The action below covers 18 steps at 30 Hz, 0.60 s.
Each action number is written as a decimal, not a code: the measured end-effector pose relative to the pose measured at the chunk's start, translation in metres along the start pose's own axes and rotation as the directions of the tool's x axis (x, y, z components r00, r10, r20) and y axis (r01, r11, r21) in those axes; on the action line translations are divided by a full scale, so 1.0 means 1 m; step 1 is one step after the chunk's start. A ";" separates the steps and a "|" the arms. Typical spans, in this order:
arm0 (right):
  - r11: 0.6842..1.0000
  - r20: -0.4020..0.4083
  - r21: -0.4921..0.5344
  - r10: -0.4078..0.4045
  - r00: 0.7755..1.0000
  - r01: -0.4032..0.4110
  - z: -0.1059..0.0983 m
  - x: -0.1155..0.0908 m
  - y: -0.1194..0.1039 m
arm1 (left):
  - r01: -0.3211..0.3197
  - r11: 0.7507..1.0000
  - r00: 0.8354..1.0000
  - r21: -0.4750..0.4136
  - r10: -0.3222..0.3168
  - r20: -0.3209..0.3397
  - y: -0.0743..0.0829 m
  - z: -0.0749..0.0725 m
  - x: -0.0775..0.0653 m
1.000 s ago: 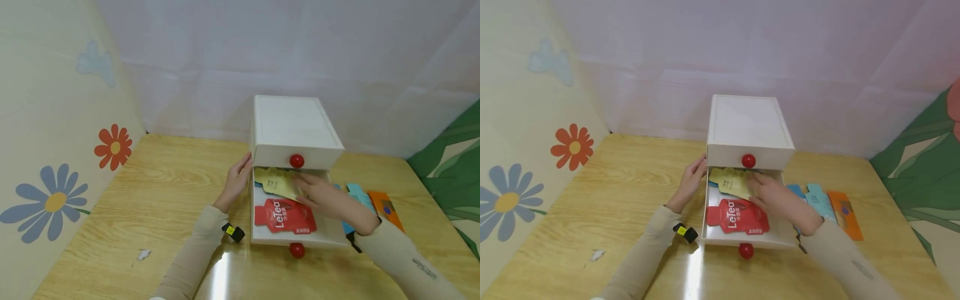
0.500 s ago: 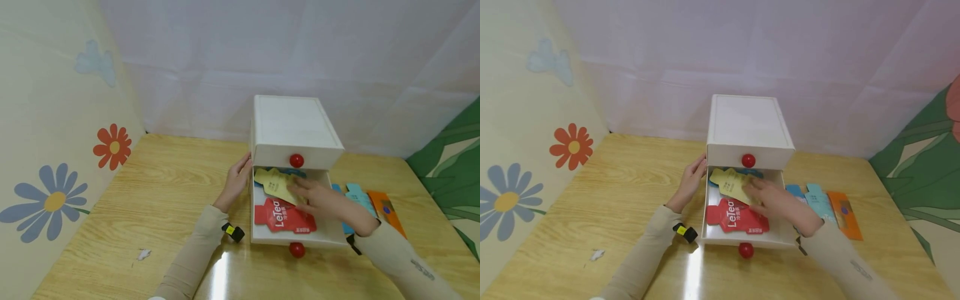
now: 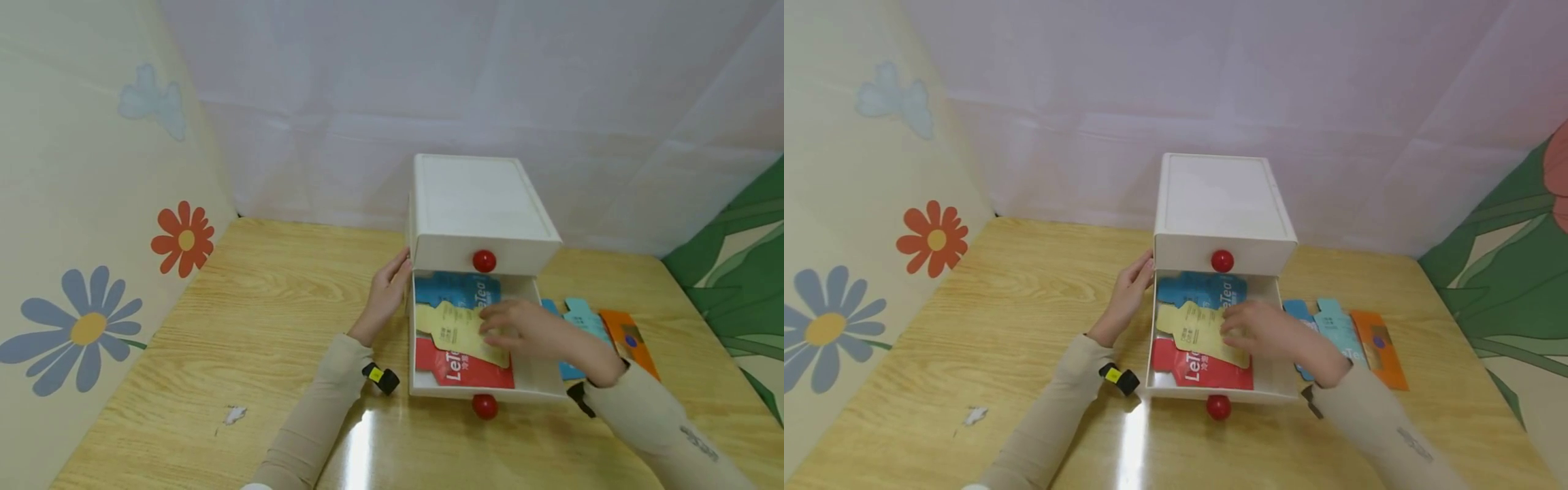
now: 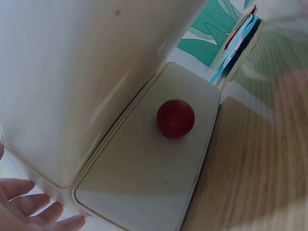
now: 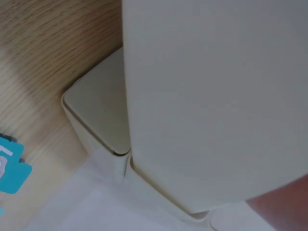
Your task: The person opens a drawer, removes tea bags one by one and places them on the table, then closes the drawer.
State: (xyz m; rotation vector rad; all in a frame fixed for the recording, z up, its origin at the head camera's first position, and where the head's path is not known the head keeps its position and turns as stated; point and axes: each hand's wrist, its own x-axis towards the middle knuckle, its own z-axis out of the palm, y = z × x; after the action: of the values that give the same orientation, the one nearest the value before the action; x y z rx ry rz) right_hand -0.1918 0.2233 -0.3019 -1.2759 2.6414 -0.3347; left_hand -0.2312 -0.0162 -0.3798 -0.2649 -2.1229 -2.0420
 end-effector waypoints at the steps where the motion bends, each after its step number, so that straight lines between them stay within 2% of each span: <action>1: 1.000 -0.009 0.004 0.007 1.000 -0.007 0.000 0.001 -0.001 | 0.000 1.000 1.000 -0.001 0.000 0.001 0.000 0.000 0.000; 4: 0.998 -0.015 0.006 0.066 0.998 -0.066 0.003 0.006 -0.003 | -0.005 1.000 1.000 -0.008 0.005 0.005 -0.001 0.000 0.000; 10: 0.981 0.035 -0.016 0.196 0.980 -0.196 0.009 0.011 -0.006 | -0.014 1.000 1.000 -0.017 0.014 0.017 -0.001 0.000 0.000; 18: 0.980 0.003 -0.057 0.191 0.982 -0.190 0.014 0.013 -0.007 | -0.010 1.000 1.000 -0.023 0.010 0.017 0.000 -0.001 0.000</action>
State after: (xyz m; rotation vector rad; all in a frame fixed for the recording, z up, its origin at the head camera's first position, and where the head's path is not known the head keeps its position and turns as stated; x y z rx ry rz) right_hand -0.1907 0.2075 -0.3142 -1.0248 2.7559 -0.2257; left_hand -0.2311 -0.0172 -0.3799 -0.2969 -2.1050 -2.0664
